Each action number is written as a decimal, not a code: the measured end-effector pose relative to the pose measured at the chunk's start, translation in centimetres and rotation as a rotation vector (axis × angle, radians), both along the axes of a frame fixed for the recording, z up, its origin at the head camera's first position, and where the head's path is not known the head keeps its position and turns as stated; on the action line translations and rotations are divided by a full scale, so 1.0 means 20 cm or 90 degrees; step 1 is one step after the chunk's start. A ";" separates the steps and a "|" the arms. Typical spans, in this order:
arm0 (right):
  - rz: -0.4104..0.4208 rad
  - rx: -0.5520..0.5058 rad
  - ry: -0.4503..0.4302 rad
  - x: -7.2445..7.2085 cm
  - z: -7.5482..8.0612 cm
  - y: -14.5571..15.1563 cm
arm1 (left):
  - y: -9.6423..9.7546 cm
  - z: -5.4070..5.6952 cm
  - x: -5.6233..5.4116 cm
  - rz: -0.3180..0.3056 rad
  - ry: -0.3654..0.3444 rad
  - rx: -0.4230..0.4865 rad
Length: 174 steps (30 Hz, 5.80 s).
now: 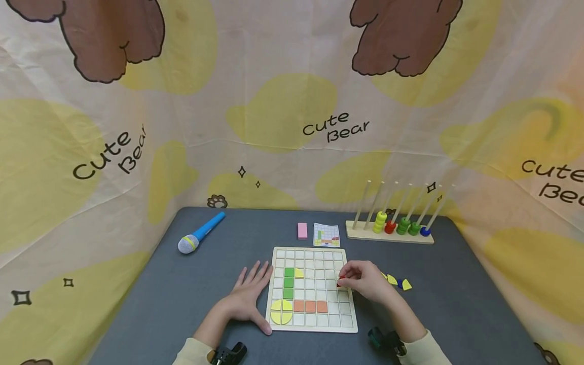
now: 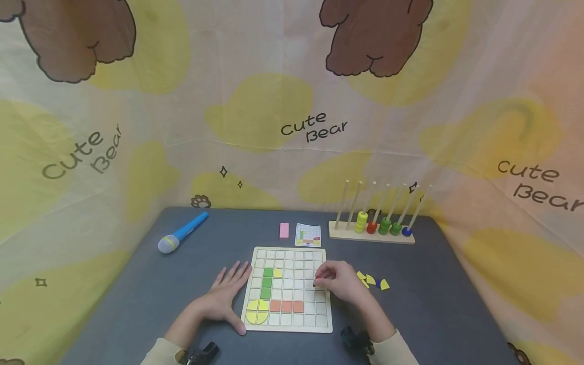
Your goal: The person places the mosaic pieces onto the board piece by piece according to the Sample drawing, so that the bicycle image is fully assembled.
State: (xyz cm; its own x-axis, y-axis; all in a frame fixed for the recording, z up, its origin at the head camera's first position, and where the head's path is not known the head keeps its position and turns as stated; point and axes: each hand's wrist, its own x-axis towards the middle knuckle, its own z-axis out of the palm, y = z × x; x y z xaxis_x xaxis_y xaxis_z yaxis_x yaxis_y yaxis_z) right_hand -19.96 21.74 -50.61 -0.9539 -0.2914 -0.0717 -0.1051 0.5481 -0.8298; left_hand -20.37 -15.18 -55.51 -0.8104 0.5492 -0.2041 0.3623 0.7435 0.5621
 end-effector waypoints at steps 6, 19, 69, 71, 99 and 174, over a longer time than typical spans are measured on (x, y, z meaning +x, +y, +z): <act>-0.004 0.015 -0.013 0.02 -0.05 -0.04 | 0.00 0.00 0.00 0.001 -0.004 -0.007; -0.002 0.052 -0.026 0.02 -0.12 -0.10 | 0.00 0.00 0.00 0.000 -0.004 -0.005; -0.156 0.082 0.017 -0.02 0.04 0.14 | -0.01 0.00 0.01 -0.008 -0.001 0.016; -0.160 0.088 0.017 -0.03 0.04 0.17 | -0.01 0.00 0.01 -0.008 0.000 0.016; -0.204 0.198 -0.033 -0.02 -0.12 0.33 | 0.00 0.01 0.01 -0.004 0.008 -0.003; -0.047 0.116 -0.027 0.05 -0.11 0.01 | 0.00 0.01 0.01 0.002 0.009 -0.016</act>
